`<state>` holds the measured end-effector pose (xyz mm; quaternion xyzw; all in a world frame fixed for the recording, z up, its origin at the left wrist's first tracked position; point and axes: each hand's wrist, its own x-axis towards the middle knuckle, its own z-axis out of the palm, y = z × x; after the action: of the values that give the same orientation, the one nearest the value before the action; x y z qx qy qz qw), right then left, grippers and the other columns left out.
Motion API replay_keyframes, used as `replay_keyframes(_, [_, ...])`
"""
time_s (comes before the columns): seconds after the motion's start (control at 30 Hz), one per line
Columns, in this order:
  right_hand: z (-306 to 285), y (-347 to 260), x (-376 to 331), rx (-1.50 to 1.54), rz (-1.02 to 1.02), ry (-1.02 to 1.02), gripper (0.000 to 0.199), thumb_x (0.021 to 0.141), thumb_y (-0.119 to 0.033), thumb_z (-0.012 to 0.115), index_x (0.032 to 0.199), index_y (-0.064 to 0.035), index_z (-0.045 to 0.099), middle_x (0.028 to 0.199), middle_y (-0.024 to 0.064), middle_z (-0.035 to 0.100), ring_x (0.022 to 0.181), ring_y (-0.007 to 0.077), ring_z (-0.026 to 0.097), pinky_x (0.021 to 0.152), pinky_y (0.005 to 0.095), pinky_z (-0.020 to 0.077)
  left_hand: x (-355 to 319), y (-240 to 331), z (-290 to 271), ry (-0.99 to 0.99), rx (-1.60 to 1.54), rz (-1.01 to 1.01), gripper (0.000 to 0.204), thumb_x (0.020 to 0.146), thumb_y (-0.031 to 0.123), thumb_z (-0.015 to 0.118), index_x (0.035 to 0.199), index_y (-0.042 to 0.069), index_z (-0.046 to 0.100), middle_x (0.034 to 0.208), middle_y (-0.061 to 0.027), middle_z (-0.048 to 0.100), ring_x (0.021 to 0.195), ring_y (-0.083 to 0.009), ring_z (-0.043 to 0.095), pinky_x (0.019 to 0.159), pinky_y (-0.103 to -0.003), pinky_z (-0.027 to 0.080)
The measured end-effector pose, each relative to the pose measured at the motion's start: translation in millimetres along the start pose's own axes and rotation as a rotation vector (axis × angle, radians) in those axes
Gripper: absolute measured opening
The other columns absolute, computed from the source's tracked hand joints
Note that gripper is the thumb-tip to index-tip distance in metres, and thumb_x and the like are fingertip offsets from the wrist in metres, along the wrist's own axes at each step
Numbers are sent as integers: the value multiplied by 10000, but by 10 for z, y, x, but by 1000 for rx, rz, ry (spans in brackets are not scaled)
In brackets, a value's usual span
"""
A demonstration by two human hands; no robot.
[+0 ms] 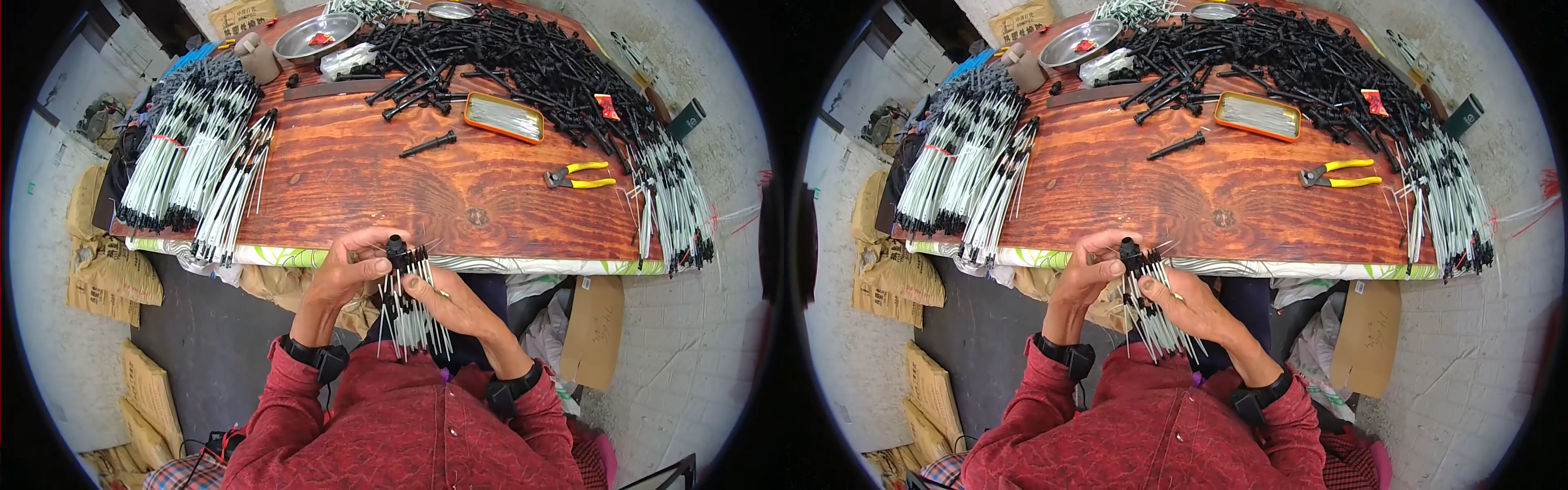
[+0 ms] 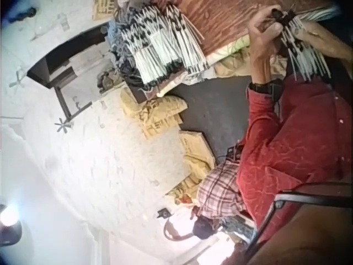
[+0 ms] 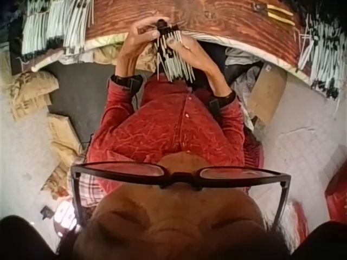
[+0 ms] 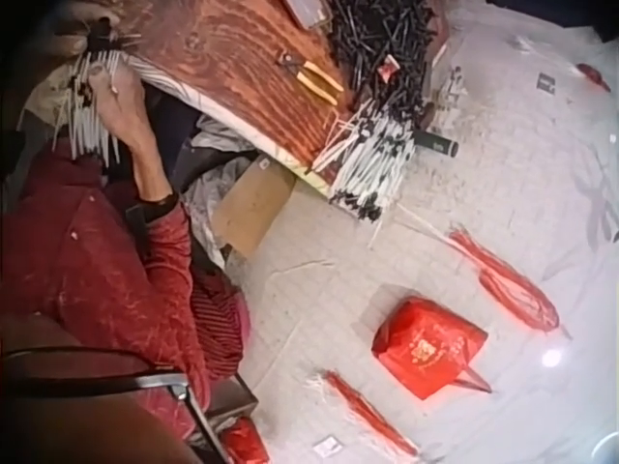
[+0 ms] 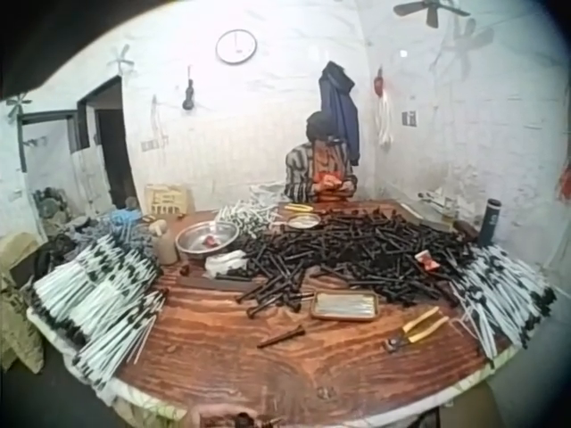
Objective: Assembling electrical wire harnesses by bundling wires and inserting them into connectors.
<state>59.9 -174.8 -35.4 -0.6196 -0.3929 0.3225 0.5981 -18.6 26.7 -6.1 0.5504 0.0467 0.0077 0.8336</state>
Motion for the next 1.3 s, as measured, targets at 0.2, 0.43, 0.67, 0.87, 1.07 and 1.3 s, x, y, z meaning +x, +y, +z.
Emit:
replay_keyframes(0.2, [15, 2, 16, -5, 22, 9, 479, 1074, -452, 424, 999, -8, 589, 828, 96, 603, 791, 215, 578, 737, 370, 466, 7, 15, -13, 8, -44, -56, 547, 809, 147, 816, 1279, -51, 620, 1159, -128, 694, 1066, -192, 664, 969, -323, 509])
replay_keyframes(0.43, [-68, -37, 27, 6, 14, -51, 504, 1067, -479, 429, 984, -9, 593, 815, 105, 604, 780, 216, 585, 722, 373, 465, 5, 72, -29, -22, 1, -78, 556, 801, 152, 823, 1281, -49, 627, 1182, -113, 679, 1059, -177, 659, 956, -305, 503])
replay_keyframes(0.67, [-7, -299, 72, -25, -47, 6, 516, 1061, -491, 430, 943, -13, 585, 763, 109, 594, 737, 254, 605, 684, 395, 469, 68, 374, 14, -163, 109, 85, 589, 777, 140, 842, 1293, -41, 623, 1095, -66, 675, 1012, -140, 658, 878, -269, 522])
replay_keyframes(0.87, [-40, -271, 47, -154, 21, 21, 497, 1064, -475, 430, 926, -23, 585, 744, 109, 591, 718, 268, 611, 674, 401, 476, 43, 267, 26, 9, 157, 26, 463, 796, 49, 811, 1220, -24, 639, 1056, -57, 691, 949, -133, 681, 831, -261, 547])
replay_keyframes(1.07, [-121, -142, 18, -9, 13, -66, 461, 1075, -441, 440, 961, -23, 600, 822, 32, 581, 785, 152, 536, 713, 335, 462, 121, 276, 13, -96, 125, 37, 366, 815, -2, 789, 1154, -6, 650, 1062, -61, 700, 951, -135, 686, 858, -271, 553])
replay_keyframes(1.3, [-106, -144, -33, -80, 85, -9, 503, 1076, -482, 410, 955, -31, 596, 830, 40, 572, 803, 147, 537, 737, 325, 466, 149, 299, 156, -8, 115, -33, 358, 772, 25, 838, 1085, -9, 668, 1021, -60, 702, 924, -136, 692, 800, -261, 564])
